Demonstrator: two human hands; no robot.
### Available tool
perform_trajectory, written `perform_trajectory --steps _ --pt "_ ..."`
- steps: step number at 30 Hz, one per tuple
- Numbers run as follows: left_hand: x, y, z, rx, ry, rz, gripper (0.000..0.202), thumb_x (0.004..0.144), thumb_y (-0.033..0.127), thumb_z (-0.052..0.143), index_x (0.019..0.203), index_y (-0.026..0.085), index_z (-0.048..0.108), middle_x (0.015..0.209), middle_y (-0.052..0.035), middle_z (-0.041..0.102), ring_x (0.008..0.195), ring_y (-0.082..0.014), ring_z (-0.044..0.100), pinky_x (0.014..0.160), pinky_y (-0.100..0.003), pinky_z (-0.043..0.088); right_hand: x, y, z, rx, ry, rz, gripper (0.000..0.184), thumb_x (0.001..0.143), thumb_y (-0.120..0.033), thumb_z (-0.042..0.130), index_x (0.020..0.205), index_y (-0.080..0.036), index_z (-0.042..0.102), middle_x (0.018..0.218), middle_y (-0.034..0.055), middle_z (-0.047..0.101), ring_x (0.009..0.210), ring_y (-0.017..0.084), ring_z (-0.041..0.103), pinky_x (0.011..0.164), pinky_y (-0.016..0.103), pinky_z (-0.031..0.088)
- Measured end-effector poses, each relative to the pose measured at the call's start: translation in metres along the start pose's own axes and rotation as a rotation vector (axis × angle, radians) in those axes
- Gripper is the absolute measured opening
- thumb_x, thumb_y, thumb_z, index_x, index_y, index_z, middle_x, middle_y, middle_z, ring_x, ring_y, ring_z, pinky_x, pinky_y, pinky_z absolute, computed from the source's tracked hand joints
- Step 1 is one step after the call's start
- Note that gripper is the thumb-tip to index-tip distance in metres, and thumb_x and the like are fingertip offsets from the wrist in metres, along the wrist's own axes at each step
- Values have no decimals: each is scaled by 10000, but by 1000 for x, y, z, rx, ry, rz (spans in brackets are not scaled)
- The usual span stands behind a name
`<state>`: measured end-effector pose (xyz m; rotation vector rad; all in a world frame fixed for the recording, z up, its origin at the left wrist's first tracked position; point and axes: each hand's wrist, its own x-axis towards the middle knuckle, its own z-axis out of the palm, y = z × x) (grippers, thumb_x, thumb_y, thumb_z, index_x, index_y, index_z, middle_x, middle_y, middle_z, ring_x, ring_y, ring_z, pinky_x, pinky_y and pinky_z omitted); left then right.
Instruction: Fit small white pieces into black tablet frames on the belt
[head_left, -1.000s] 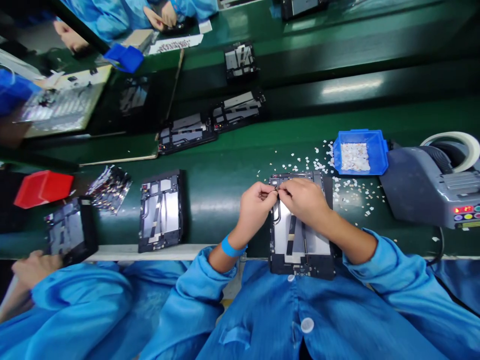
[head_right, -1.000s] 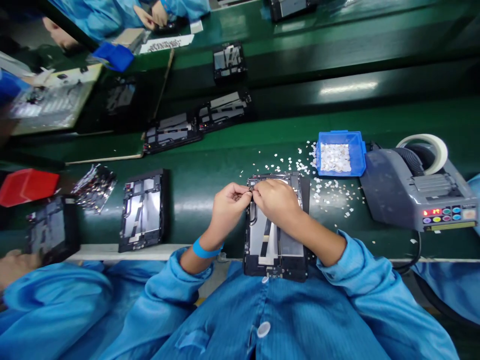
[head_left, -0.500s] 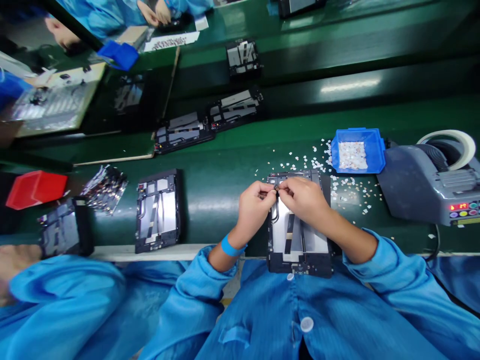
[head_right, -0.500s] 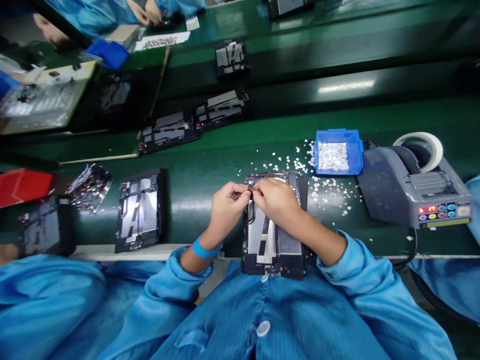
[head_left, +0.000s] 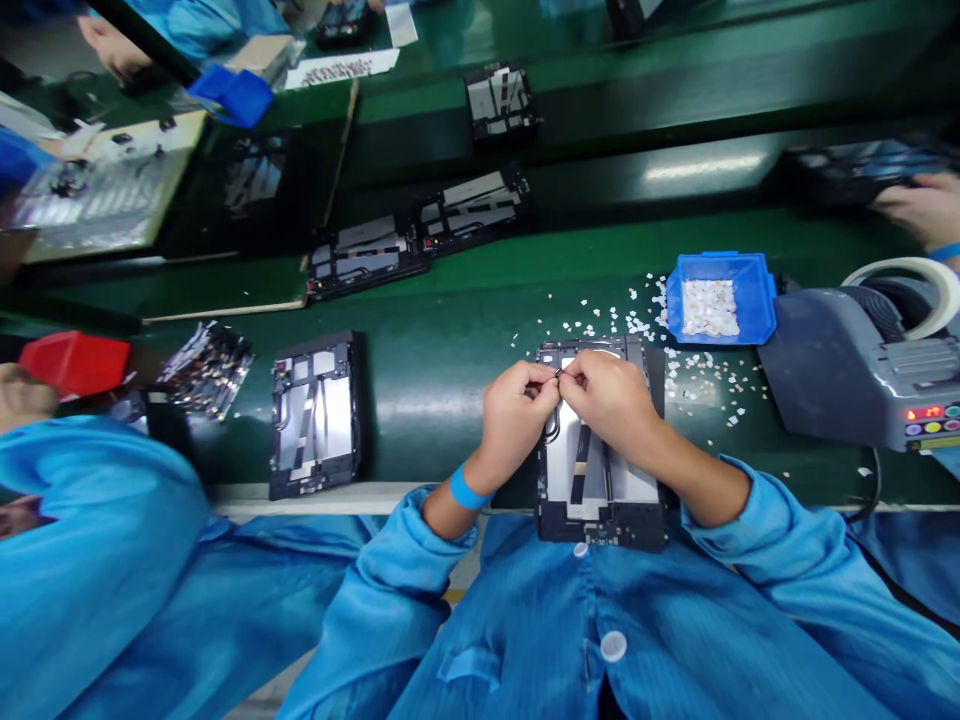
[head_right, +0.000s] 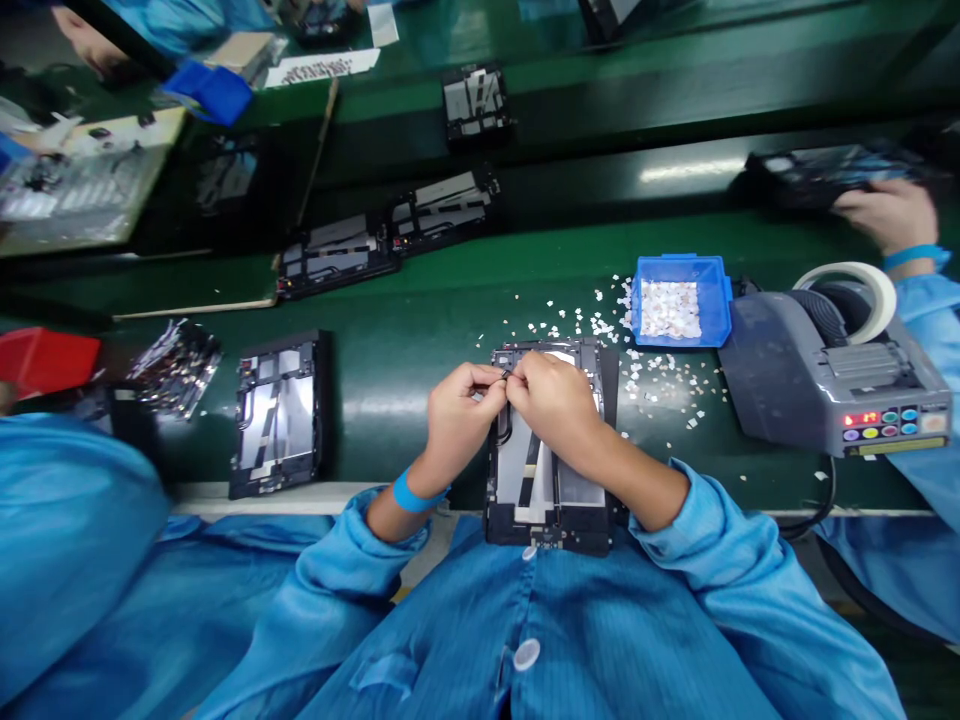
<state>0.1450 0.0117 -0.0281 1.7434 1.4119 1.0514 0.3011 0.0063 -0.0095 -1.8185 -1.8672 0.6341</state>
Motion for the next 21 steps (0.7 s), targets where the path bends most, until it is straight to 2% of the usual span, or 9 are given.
perform_trajectory --steps 8,13,16,21 --pt "-1 1 0 29 -4 -9 105 824 117 666 790 212 692 873 -12 794 784 -162 725 725 -281 554 1 3 2 55 9 -15 131 858 -154 572 795 -218 667 787 40 716 759 203 618 659 300 340" --pt "0 0 0 -46 -19 -48 82 817 133 664 801 205 699 889 -19 799 772 -155 725 718 -272 554 8 6 2 49 8 -22 111 828 -159 570 754 -219 626 777 45 700 747 199 599 659 307 335" --pt "4 -3 -2 -117 -39 -131 43 819 168 671 810 197 701 901 -32 801 780 -159 729 717 -270 558 8 18 -12 90 89 -16 95 822 -172 567 756 -221 614 771 37 696 737 191 606 676 305 366" --pt "10 -12 -3 -255 -83 -251 35 816 216 690 801 184 692 815 -40 776 737 -158 708 666 -256 536 2 51 -49 100 311 99 73 815 -217 568 775 -227 627 719 20 682 676 186 610 656 305 411"
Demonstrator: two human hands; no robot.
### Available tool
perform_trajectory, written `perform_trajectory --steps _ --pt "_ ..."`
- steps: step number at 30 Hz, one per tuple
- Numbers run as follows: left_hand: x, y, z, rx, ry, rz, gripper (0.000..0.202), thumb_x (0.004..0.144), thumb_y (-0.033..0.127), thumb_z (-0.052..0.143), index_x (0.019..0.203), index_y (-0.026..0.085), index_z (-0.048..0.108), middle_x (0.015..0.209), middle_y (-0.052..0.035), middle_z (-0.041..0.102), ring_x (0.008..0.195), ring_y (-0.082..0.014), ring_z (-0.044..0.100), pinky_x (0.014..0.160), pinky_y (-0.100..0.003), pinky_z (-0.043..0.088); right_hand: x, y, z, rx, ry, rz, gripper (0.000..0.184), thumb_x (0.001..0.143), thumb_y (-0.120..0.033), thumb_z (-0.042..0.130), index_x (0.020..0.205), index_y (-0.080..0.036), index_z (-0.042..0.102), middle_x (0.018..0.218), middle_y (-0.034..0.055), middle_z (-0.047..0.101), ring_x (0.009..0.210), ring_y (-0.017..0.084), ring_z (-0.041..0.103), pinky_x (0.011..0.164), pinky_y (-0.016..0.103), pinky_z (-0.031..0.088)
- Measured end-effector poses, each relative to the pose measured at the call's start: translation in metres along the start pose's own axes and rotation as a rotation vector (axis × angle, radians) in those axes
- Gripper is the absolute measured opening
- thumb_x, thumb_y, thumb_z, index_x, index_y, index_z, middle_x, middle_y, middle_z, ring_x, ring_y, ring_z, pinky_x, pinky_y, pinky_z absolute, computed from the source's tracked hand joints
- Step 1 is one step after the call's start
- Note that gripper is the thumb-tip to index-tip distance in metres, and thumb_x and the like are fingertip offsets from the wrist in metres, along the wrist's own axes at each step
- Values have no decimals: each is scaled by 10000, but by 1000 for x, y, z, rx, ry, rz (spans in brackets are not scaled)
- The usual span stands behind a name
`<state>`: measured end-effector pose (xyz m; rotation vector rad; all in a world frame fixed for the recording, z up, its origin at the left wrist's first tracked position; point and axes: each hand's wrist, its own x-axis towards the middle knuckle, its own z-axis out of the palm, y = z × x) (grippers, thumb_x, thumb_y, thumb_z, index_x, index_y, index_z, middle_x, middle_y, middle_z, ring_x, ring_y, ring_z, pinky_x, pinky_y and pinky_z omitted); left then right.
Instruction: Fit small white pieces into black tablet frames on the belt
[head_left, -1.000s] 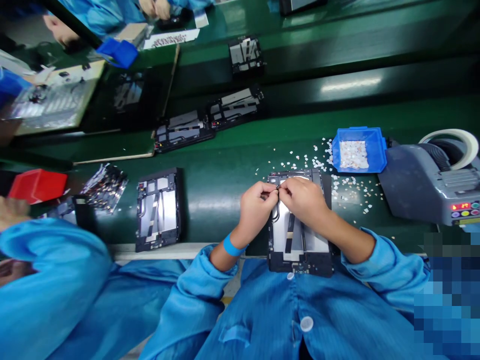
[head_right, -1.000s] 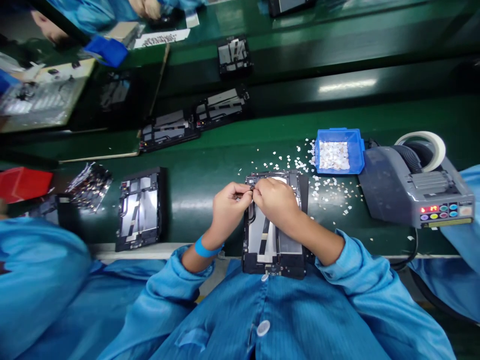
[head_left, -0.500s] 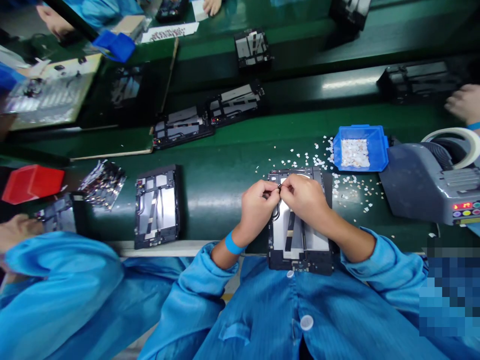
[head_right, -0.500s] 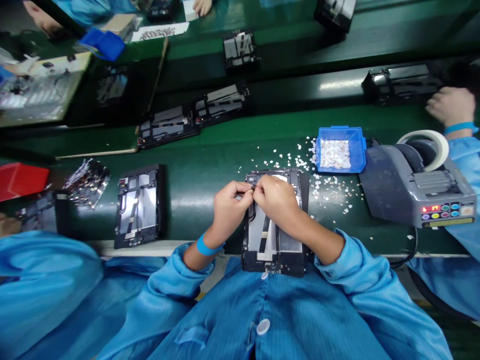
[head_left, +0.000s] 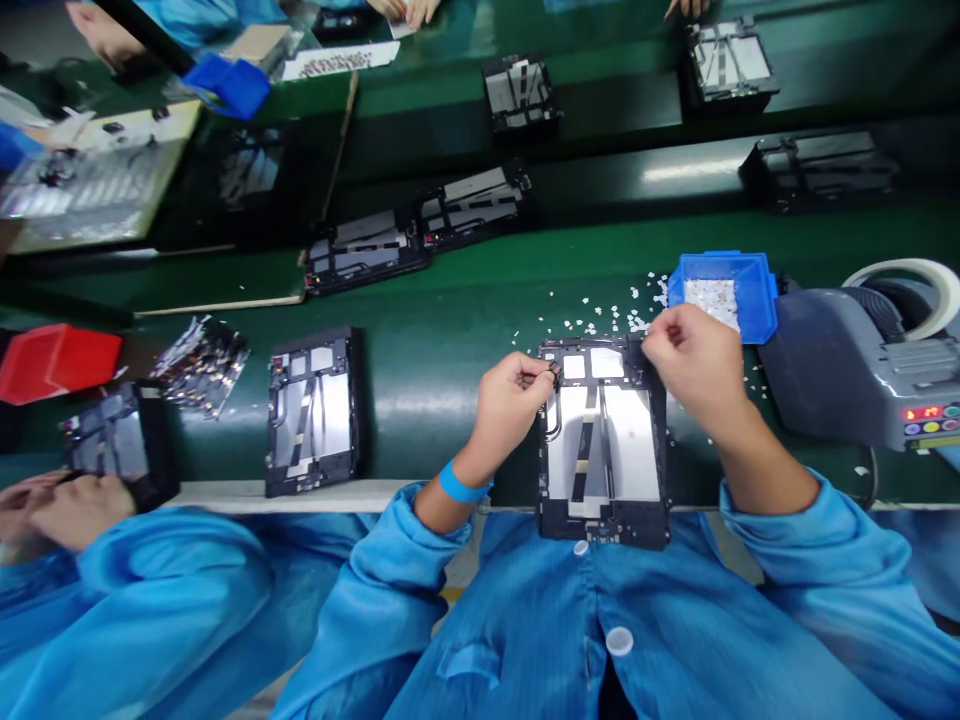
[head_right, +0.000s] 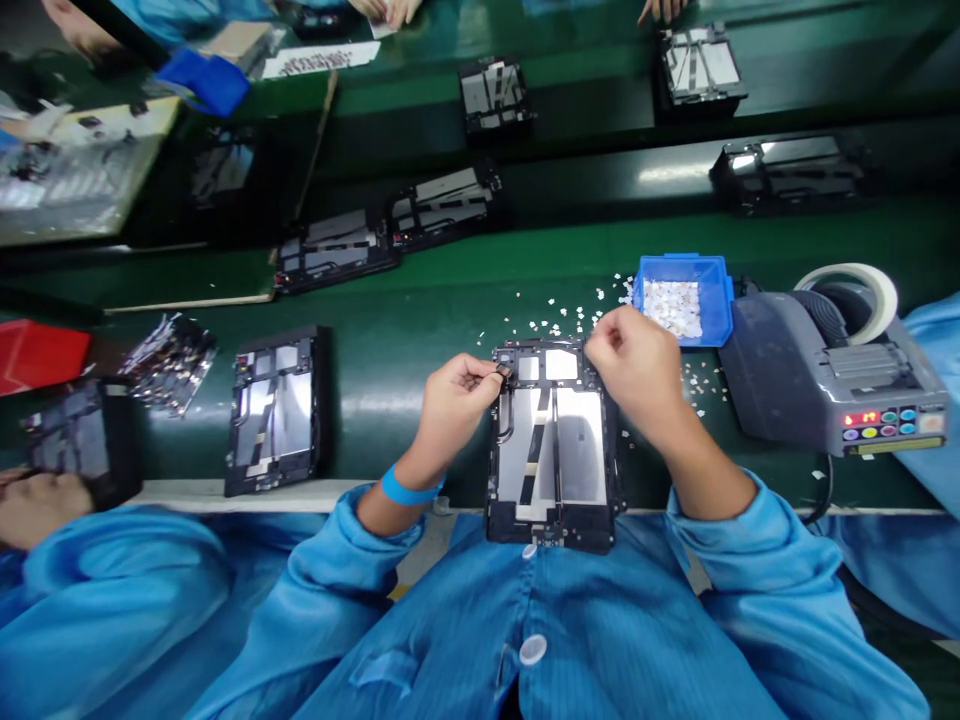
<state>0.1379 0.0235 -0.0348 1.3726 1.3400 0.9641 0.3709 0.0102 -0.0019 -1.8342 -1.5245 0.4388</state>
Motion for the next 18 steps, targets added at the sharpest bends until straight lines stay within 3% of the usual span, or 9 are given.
perform_trajectory --steps 5,7,9,11,13,15,18 --pt "0 4 -5 44 -32 26 72 859 250 690 836 187 714 807 -34 770 705 -152 690 635 -249 524 17 22 -37 -213 102 50 113 828 -262 589 723 -236 624 683 43 662 665 201 602 672 336 410" --pt "-2 11 -13 139 -72 96 108 894 260 686 945 201 760 864 -34 788 718 -152 693 653 -257 534 23 27 -48 -309 184 74 139 850 -271 582 724 -243 633 715 73 678 699 218 608 695 358 411" --pt "-1 18 -23 246 -71 188 180 937 265 671 1072 225 783 939 -39 803 751 -158 701 688 -272 544 24 24 -50 -270 154 22 122 860 -261 578 835 -237 696 819 87 726 747 226 634 726 361 435" --pt "2 21 -34 359 -23 287 211 978 264 639 1126 232 786 977 -50 804 800 -173 710 740 -295 554 21 11 -40 -139 -15 -48 170 875 -266 585 941 -226 736 880 75 755 767 222 659 725 343 456" --pt "8 18 -42 490 -5 389 219 999 246 609 1125 225 787 1000 -62 800 885 -198 721 818 -328 561 16 -10 -20 -51 -204 -66 184 907 -298 585 900 -214 748 824 56 754 735 211 659 686 320 446" --pt "14 10 -46 615 -58 488 233 1007 217 586 1130 216 784 1036 -73 795 976 -224 722 896 -362 556 16 -31 5 -52 -333 -62 238 936 -335 589 802 -209 741 756 47 740 698 197 637 651 307 409" --pt "19 -4 -46 738 -157 598 272 1020 187 558 1193 206 767 1082 -91 793 1018 -241 720 919 -385 545 23 -50 35 -128 -425 -74 314 944 -371 619 696 -207 720 694 43 712 650 178 590 620 305 351"
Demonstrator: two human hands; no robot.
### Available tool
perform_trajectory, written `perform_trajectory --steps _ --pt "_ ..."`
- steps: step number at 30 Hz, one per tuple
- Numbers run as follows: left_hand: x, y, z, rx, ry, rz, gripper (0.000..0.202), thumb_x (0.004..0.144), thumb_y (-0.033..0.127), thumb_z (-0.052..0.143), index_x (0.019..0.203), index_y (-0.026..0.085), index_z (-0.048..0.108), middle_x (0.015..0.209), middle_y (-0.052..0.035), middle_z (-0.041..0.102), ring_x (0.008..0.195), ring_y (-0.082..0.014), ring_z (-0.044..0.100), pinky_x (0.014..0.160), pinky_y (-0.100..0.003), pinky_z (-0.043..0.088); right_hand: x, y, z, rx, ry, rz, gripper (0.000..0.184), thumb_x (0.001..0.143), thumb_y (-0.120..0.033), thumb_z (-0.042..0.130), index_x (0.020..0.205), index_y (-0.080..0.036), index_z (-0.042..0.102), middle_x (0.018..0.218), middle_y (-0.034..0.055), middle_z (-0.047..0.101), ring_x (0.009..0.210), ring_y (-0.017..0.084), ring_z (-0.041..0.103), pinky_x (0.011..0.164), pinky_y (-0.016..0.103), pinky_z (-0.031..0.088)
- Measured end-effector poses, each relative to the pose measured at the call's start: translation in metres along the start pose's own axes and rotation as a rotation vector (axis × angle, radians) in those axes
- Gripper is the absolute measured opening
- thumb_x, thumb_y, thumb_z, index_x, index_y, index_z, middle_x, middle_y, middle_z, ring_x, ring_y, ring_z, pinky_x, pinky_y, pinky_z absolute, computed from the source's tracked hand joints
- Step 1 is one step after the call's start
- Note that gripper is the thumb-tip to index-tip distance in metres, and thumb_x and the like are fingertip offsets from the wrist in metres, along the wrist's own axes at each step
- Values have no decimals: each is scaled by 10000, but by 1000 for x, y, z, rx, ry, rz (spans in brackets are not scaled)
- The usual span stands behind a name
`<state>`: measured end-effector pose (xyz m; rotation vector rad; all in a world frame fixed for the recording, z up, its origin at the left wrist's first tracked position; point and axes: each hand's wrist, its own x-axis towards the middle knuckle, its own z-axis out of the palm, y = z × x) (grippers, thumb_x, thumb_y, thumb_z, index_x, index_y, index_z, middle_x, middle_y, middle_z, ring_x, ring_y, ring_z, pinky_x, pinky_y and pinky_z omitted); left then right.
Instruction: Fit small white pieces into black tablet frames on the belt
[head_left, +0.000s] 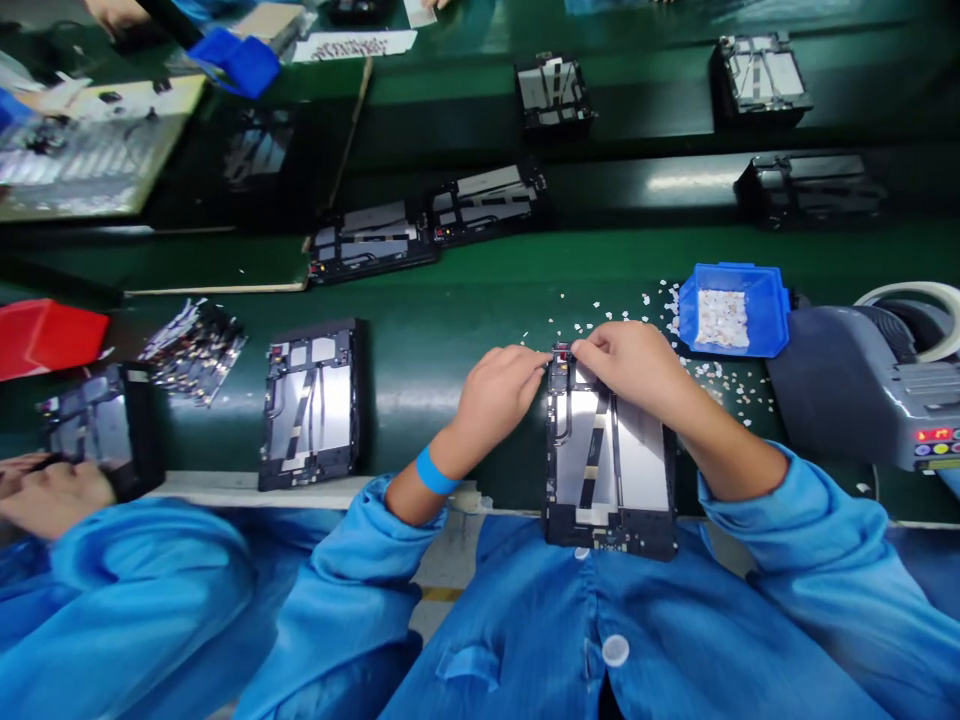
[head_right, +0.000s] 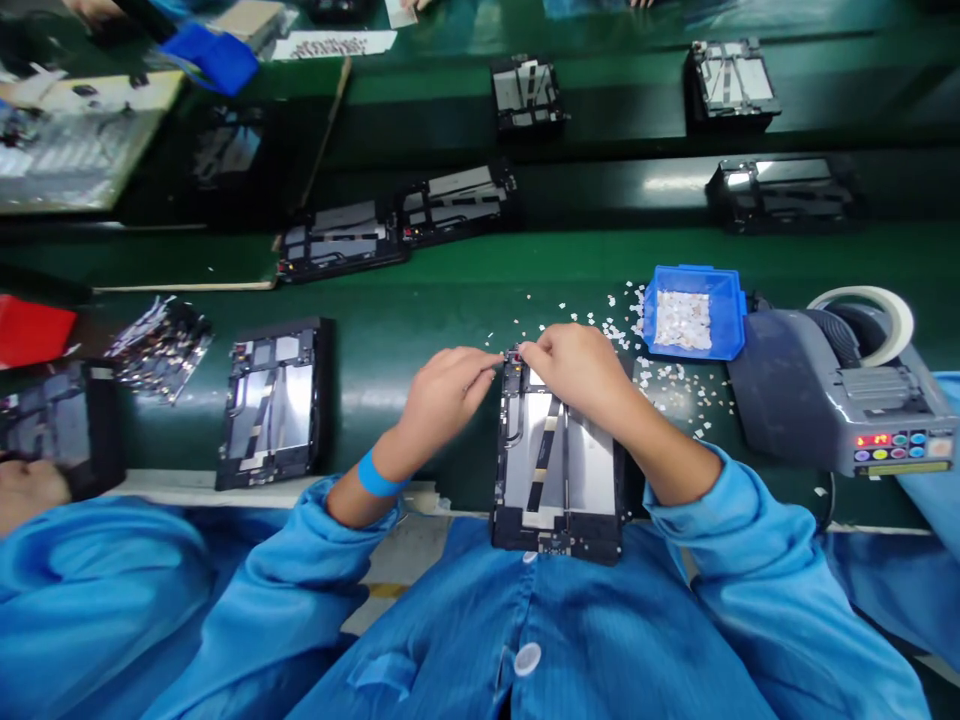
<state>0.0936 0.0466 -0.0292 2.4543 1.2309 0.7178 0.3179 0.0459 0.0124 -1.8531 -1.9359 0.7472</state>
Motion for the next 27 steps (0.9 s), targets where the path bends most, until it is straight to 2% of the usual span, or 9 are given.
perform_trajectory --steps 6,14,19,22,24,27 --pt "-5 -2 8 47 -30 82 316 1061 196 512 1289 193 730 1182 -111 786 1053 -240 716 932 -394 532 21 -3 12 -110 -104 49 333 880 -285 640 553 -221 647 556 13 603 557 159 508 575 309 289" --pt "-6 -2 9 113 -43 131 319 1069 199 502 1288 211 733 1207 -102 777 976 -233 686 861 -376 522 19 -3 18 -193 -68 66 337 902 -336 638 586 -224 667 576 25 615 559 166 498 574 317 277" --pt "-4 0 6 213 -81 140 336 1043 176 537 1322 249 710 1199 -112 752 920 -241 646 773 -367 489 22 -4 15 -232 -123 31 325 929 -315 619 627 -218 688 627 33 656 591 174 534 584 317 280" --pt "2 3 -2 266 -152 173 345 1036 148 509 1301 243 708 1105 -122 728 898 -252 621 740 -370 471 17 -1 14 -248 -119 -19 293 961 -315 599 722 -211 730 693 48 701 656 198 591 621 317 328" --pt "7 2 -7 300 -208 224 344 1033 140 495 1283 230 714 1048 -120 708 898 -257 612 735 -370 463 8 7 15 -204 -69 -74 225 979 -296 587 891 -195 768 780 57 736 725 212 631 672 316 386" --pt "15 -6 -12 267 -274 269 368 1019 144 509 1300 241 725 1071 -114 699 898 -252 608 748 -364 470 -10 25 21 -147 16 -273 268 1012 -220 533 1150 -175 758 972 89 759 915 232 664 832 327 468"
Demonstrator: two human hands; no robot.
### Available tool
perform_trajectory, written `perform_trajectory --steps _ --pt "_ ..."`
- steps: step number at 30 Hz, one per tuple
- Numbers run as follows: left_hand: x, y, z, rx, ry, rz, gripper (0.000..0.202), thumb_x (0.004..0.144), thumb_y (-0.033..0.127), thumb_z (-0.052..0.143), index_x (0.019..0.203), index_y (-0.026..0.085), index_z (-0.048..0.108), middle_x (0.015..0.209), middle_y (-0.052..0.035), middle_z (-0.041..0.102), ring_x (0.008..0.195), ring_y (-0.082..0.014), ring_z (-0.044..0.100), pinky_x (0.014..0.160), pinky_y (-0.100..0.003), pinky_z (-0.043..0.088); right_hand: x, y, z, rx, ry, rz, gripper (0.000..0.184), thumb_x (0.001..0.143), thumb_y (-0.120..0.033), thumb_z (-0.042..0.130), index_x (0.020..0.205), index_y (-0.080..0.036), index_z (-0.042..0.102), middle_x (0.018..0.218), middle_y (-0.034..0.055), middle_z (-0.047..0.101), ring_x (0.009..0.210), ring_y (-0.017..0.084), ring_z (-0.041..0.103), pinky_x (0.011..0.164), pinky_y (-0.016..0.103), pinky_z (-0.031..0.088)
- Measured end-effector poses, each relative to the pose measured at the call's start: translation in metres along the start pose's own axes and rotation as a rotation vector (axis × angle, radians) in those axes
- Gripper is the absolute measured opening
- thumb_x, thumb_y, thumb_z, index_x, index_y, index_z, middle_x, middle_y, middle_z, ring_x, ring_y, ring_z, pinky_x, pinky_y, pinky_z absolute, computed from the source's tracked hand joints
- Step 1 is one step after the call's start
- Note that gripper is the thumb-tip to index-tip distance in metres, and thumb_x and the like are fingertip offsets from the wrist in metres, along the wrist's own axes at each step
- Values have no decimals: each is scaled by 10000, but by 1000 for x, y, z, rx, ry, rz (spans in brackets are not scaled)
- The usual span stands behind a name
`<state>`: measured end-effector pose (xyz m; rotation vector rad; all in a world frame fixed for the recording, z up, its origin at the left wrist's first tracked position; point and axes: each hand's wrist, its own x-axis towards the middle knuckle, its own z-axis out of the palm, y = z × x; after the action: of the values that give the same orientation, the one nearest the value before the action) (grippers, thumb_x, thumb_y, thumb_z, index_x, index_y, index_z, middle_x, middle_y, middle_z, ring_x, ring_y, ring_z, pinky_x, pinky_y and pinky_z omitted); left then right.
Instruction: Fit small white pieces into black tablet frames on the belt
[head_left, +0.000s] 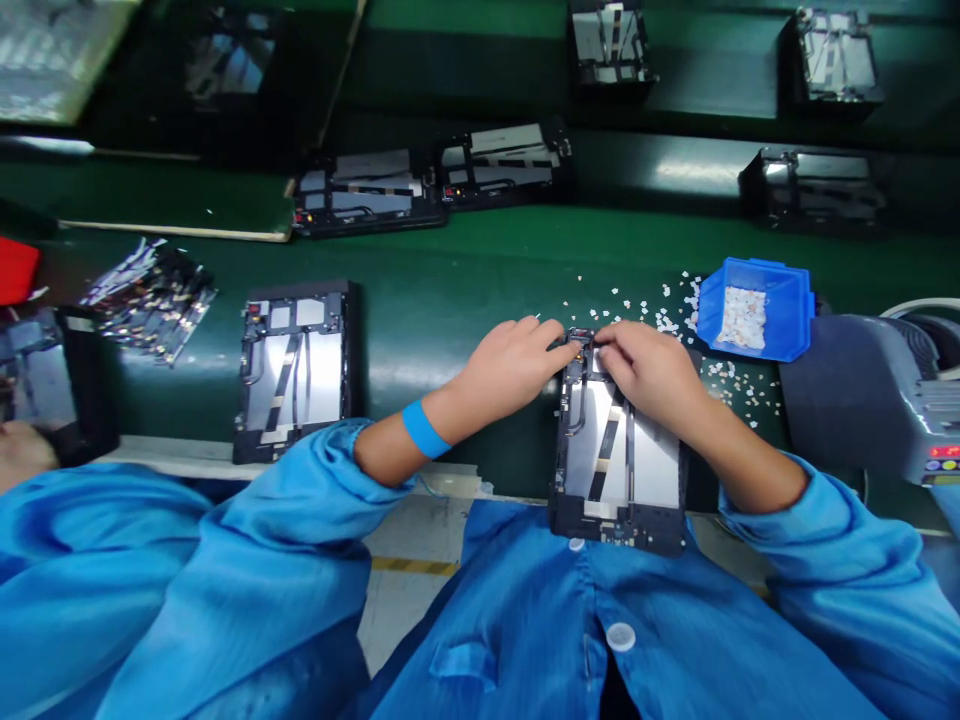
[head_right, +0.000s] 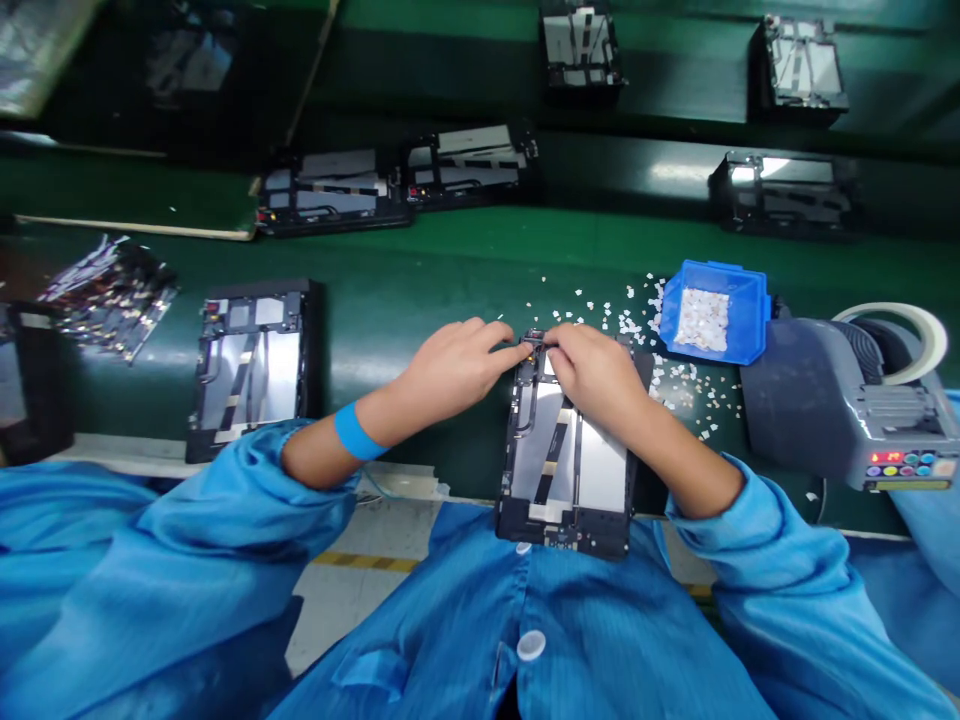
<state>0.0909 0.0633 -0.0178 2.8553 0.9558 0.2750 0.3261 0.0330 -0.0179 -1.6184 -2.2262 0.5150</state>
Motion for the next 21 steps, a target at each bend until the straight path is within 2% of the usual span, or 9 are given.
perform_trajectory --steps 2,4,8,11,15,18,21 --pt "2 -8 -2 -46 -25 4 401 1009 149 517 1332 268 724 1111 -101 706 900 -241 614 771 -353 482 -13 7 5 -56 21 -157 338 1046 -181 466 1227 -188 751 1023 101 736 987 238 636 923 347 474" --pt "5 -13 -4 -78 -52 -10 414 1009 160 512 1340 284 726 1147 -88 717 932 -232 631 810 -342 495 -21 10 9 -154 1 -259 378 1062 -162 440 1284 -212 741 1008 97 703 953 235 594 905 351 470" --pt "12 -19 -12 -216 -122 -28 416 1000 153 487 1314 269 734 1219 -71 742 1063 -237 666 936 -360 514 -21 3 10 -330 -32 -330 389 1042 -136 485 1358 -205 702 986 104 651 874 235 522 744 331 429" --pt "20 -20 -15 -377 -141 -108 385 985 155 489 1274 225 735 1208 -67 763 1090 -231 689 972 -357 515 -14 0 9 -330 -53 -343 398 1028 -119 490 1361 -192 694 1010 118 657 892 242 537 728 334 436" --pt "33 -21 -13 -569 -172 -347 309 958 200 522 1158 168 756 1013 -56 787 890 -198 703 801 -298 516 -16 13 5 -89 12 -298 389 1022 -97 449 1261 -200 738 1015 96 700 928 227 620 818 346 522" --pt "47 -21 -9 -678 -212 -434 234 929 275 590 973 150 782 891 -57 770 786 -183 673 692 -277 480 -29 26 0 39 190 -292 356 1029 -121 439 1193 -192 746 1060 100 738 993 228 671 887 378 552" --pt "59 -23 -5 -779 -301 -520 173 863 281 648 825 156 760 760 -49 729 676 -163 631 602 -263 435 -46 31 -5 90 335 -295 324 1022 -133 460 1137 -202 756 1022 93 750 954 234 686 883 406 554"
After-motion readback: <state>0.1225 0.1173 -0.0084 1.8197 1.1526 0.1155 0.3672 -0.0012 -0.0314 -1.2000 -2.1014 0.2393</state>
